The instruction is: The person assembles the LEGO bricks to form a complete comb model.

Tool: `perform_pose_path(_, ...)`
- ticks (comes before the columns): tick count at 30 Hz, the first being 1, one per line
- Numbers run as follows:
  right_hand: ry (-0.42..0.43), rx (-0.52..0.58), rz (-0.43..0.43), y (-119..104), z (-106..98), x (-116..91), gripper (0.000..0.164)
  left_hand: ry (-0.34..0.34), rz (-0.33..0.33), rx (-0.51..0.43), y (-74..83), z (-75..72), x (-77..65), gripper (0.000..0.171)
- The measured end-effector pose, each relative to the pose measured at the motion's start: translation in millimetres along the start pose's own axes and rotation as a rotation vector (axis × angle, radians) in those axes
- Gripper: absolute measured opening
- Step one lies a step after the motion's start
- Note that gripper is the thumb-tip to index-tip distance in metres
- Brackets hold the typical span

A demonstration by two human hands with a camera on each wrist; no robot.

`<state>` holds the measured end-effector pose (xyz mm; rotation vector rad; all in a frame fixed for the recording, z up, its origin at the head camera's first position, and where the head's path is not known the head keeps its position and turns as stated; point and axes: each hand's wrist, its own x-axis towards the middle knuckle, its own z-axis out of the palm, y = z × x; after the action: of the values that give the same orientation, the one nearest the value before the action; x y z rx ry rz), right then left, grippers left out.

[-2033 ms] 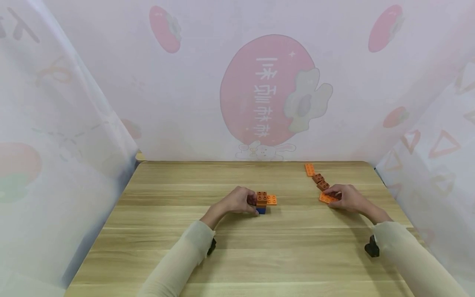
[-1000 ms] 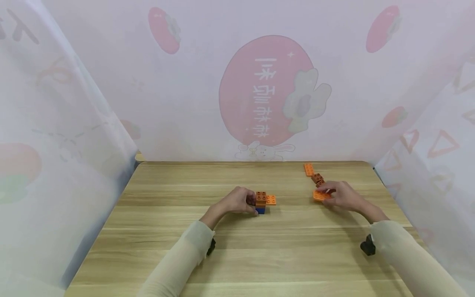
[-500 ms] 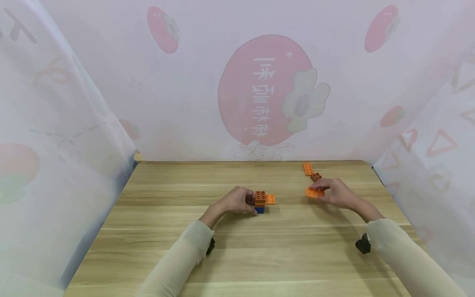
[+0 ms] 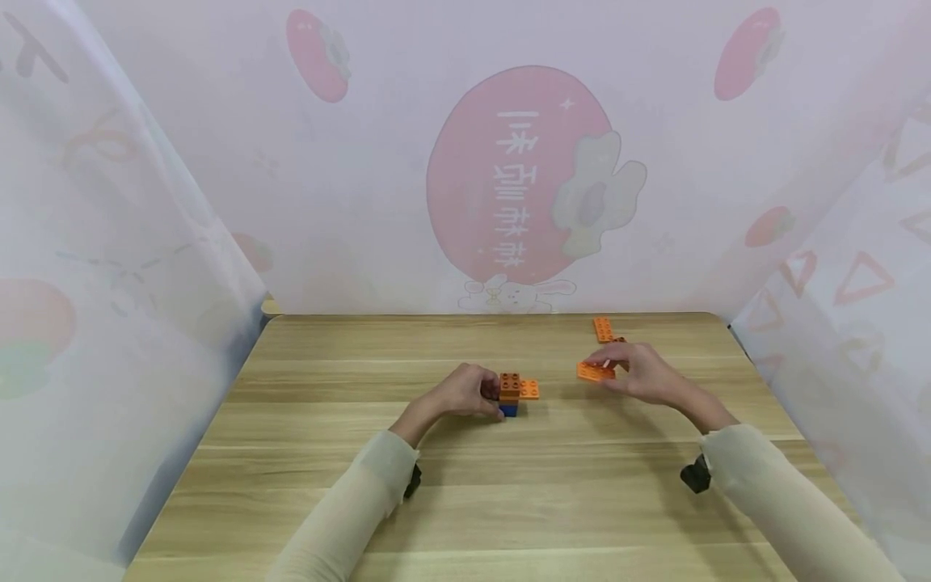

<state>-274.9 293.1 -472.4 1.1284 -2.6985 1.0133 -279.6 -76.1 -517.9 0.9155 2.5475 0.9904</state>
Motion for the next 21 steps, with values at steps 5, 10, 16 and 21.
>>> perform_pose_path(5,0.012,-0.024,-0.081,-6.8,3.6,9.3,0.039,-0.001,-0.006,-0.004,-0.6,-0.2,0.0,0.030)
perform_pose_path(10,0.017,-0.030,-0.139,-15.6,6.2,18.6,0.039,-0.005,-0.010,-0.013,-0.3,-0.5,0.0,0.031)
perform_pose_path(16,0.015,-0.018,-0.168,-24.2,11.3,28.5,0.039,-0.003,0.002,-0.007,-0.5,-0.3,0.0,0.031)
perform_pose_path(21,-0.003,-0.014,-0.173,-34.0,16.9,36.1,0.038,0.003,0.013,0.000,0.2,-0.8,-0.3,0.030)
